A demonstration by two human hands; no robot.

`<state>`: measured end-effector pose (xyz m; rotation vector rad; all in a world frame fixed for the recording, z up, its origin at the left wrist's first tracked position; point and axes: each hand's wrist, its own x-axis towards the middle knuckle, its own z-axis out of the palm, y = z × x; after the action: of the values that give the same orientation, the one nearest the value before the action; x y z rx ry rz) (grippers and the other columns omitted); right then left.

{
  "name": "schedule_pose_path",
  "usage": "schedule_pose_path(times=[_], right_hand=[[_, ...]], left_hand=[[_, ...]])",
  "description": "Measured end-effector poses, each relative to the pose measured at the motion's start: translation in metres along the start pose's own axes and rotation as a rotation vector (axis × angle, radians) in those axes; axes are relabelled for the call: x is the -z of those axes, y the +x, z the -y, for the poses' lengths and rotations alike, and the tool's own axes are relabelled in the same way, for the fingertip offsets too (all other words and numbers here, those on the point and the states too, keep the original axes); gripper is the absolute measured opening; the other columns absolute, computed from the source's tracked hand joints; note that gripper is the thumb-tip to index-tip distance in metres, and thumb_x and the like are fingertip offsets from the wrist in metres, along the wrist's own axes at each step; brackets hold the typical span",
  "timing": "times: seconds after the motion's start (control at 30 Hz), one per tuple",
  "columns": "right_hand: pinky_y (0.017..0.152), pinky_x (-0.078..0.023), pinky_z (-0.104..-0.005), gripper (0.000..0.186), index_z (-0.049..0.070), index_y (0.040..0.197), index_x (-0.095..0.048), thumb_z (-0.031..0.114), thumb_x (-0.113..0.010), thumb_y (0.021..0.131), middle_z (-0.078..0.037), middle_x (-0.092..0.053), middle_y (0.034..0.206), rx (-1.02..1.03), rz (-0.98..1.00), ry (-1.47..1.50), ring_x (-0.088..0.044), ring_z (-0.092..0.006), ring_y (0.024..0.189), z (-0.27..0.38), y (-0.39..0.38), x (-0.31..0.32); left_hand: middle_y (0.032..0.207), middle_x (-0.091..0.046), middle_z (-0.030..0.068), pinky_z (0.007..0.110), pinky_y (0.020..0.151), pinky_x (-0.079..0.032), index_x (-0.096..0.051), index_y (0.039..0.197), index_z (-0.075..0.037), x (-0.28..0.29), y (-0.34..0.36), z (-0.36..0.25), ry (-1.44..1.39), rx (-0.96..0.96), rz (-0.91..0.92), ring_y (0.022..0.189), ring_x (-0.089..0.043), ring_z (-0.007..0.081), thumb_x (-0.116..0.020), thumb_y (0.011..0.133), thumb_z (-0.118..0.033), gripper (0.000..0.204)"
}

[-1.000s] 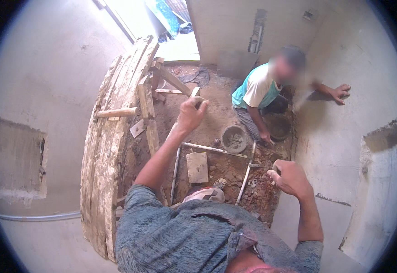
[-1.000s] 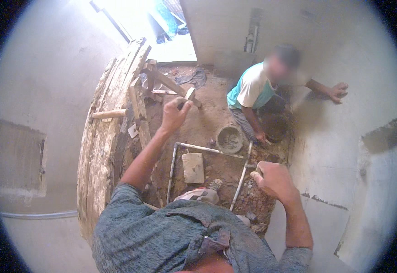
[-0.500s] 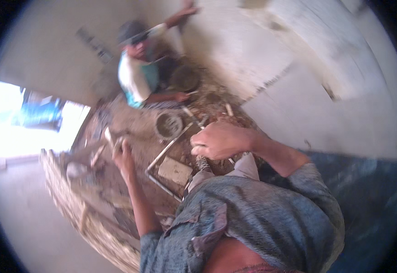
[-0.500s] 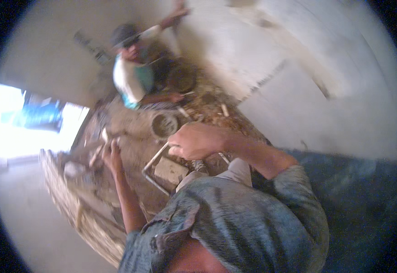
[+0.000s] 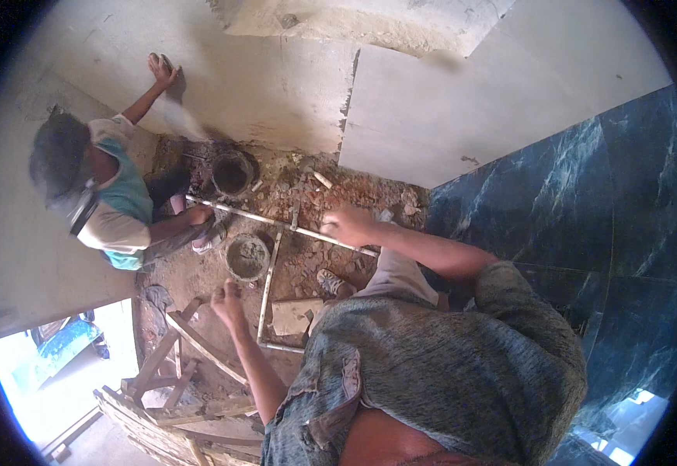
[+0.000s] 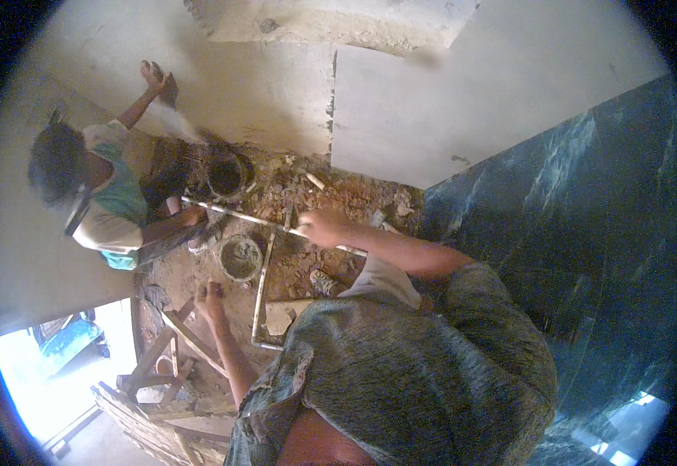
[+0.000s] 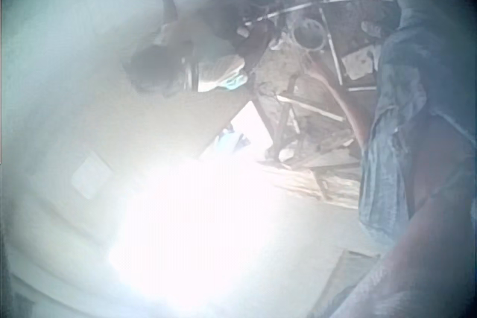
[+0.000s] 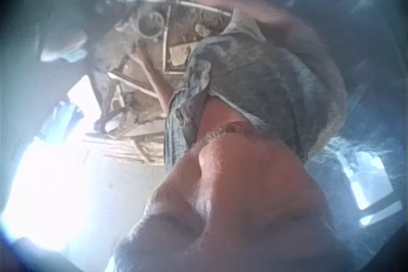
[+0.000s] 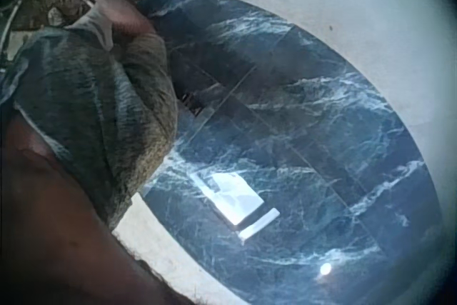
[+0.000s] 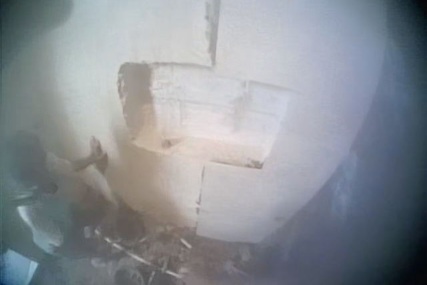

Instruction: The person applies mortar to the back of a tile using a trowel, positions the tile onto the wall, and taps it into place with a mallet.

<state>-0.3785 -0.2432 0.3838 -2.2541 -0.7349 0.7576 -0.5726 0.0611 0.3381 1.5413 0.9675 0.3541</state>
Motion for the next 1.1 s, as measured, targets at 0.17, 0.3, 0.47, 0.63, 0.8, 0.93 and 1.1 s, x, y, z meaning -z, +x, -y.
schedule_pose_path(times=[0.17, 0.3, 0.47, 0.63, 0.8, 0.93, 1.1], right_hand=[[0.068, -0.047, -0.0482, 0.027, 0.001, 0.084, -0.062, 0.026, -0.054, 0.083, -0.023, -0.063, 0.08, -0.277, -0.164, -0.178, -0.061, -0.0398, 0.075, -0.197, -0.089, -0.081], [0.086, -0.046, -0.0459, 0.035, 0.004, 0.104, -0.061, 0.031, -0.054, 0.083, -0.027, -0.062, 0.101, -0.68, -0.163, 0.009, -0.059, -0.0393, 0.097, -0.212, -0.149, -0.114], [0.095, -0.041, -0.0432, 0.055, 0.0, 0.117, -0.057, 0.045, -0.045, 0.09, -0.03, -0.055, 0.118, -0.885, 0.039, 0.063, -0.053, -0.0412, 0.112, -0.312, -0.233, -0.168], [0.097, -0.04, -0.0425, 0.064, -0.004, 0.118, -0.055, 0.051, -0.041, 0.09, -0.032, -0.053, 0.12, -0.778, -0.012, 0.367, -0.05, -0.042, 0.115, -0.228, -0.21, -0.143], [0.098, -0.038, -0.0417, 0.073, -0.008, 0.119, -0.053, 0.057, -0.037, 0.09, -0.033, -0.051, 0.121, -0.738, -0.035, 0.477, -0.048, -0.0428, 0.118, -0.193, -0.219, -0.116], [0.099, -0.038, -0.0412, 0.081, -0.011, 0.118, -0.053, 0.062, -0.033, 0.09, -0.033, -0.051, 0.122, -0.755, -0.009, 0.448, -0.046, -0.0434, 0.12, -0.17, -0.222, -0.1], [0.097, -0.039, -0.0423, 0.082, -0.012, 0.111, -0.057, 0.064, -0.032, 0.089, -0.033, -0.053, 0.118, -0.789, 0.015, 0.31, -0.049, -0.0448, 0.116, -0.168, -0.228, -0.097]], left_hand=[[0.071, -0.058, -0.0014, 0.025, 0.055, -0.042, -0.063, 0.082, -0.002, -0.052, -0.025, 0.085, 0.145, 0.073, 0.416, 0.062, -0.05, 0.0085, -0.061, 0.087, -0.014, 0.013], [0.074, -0.06, 0.0015, 0.026, 0.058, -0.044, -0.064, 0.085, -0.002, -0.034, -0.077, 0.16, 0.343, 0.18, 0.748, 0.064, -0.053, 0.0114, -0.06, 0.087, -0.018, 0.017], [0.076, -0.061, 0.0036, 0.028, 0.06, -0.045, -0.064, 0.087, -0.003, -0.069, -0.107, 0.18, 0.51, 0.132, 1.112, 0.068, -0.055, 0.014, -0.058, 0.088, -0.02, 0.019], [0.079, -0.061, 0.0058, 0.03, 0.062, -0.045, -0.064, 0.088, -0.003, -0.047, -0.102, 0.181, 0.599, 0.117, 1.129, 0.071, -0.056, 0.0165, -0.056, 0.089, -0.022, 0.021], [0.081, -0.062, 0.0079, 0.031, 0.064, -0.046, -0.065, 0.089, -0.003, -0.055, -0.096, 0.177, 0.641, 0.084, 1.206, 0.074, -0.057, 0.0191, -0.054, 0.089, -0.024, 0.023], [0.083, -0.063, 0.0097, 0.033, 0.066, -0.047, -0.065, 0.09, -0.004, -0.072, -0.093, 0.173, 0.677, 0.01, 1.27, 0.076, -0.058, 0.0211, -0.052, 0.09, -0.026, 0.025], [0.085, -0.063, 0.0118, 0.034, 0.068, -0.047, -0.065, 0.091, -0.004, -0.118, -0.102, 0.171, 0.673, -0.147, 1.375, 0.079, -0.059, 0.0237, -0.05, 0.091, -0.028, 0.028]])
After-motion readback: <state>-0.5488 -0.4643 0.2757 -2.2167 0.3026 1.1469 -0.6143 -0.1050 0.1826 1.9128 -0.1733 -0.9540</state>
